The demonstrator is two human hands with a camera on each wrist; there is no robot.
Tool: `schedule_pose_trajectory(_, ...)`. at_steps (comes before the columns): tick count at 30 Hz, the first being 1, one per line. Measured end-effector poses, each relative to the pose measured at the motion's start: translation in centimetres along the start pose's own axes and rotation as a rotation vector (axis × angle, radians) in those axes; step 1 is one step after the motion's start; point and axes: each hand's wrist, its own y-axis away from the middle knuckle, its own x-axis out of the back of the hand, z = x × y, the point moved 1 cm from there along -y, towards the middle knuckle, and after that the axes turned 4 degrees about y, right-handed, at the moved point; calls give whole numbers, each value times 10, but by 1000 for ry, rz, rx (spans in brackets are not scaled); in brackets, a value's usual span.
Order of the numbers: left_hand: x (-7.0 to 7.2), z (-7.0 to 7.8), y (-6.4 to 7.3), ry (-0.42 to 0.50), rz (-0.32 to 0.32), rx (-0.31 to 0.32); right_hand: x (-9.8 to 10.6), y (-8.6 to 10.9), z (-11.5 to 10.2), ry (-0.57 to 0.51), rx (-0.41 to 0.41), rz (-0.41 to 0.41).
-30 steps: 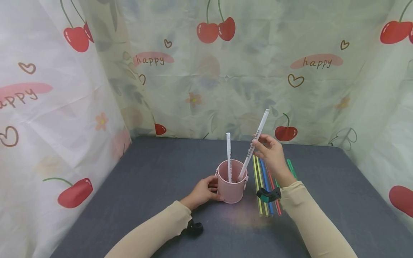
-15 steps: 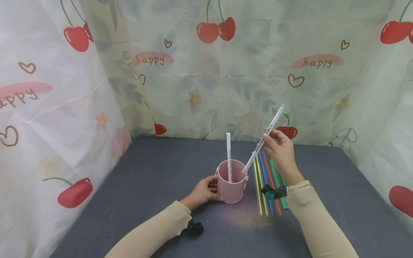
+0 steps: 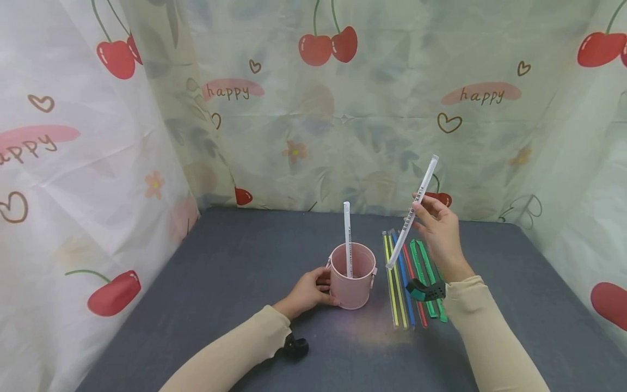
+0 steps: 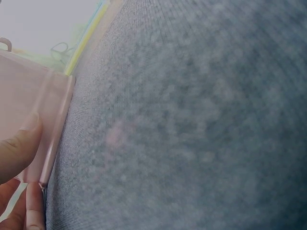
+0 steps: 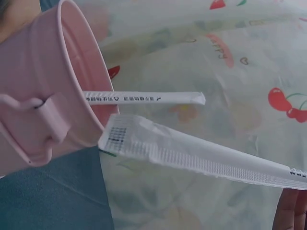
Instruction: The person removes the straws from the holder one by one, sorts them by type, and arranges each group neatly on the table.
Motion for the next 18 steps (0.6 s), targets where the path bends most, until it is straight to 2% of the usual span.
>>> schedule_pose_trajectory(8, 0, 1, 1, -5, -2, -10, 13, -1, 3, 5, -22, 6)
schedule_pose_trajectory(18, 0, 3, 2, -4, 1, 6, 32, -1, 6, 71, -25, 19)
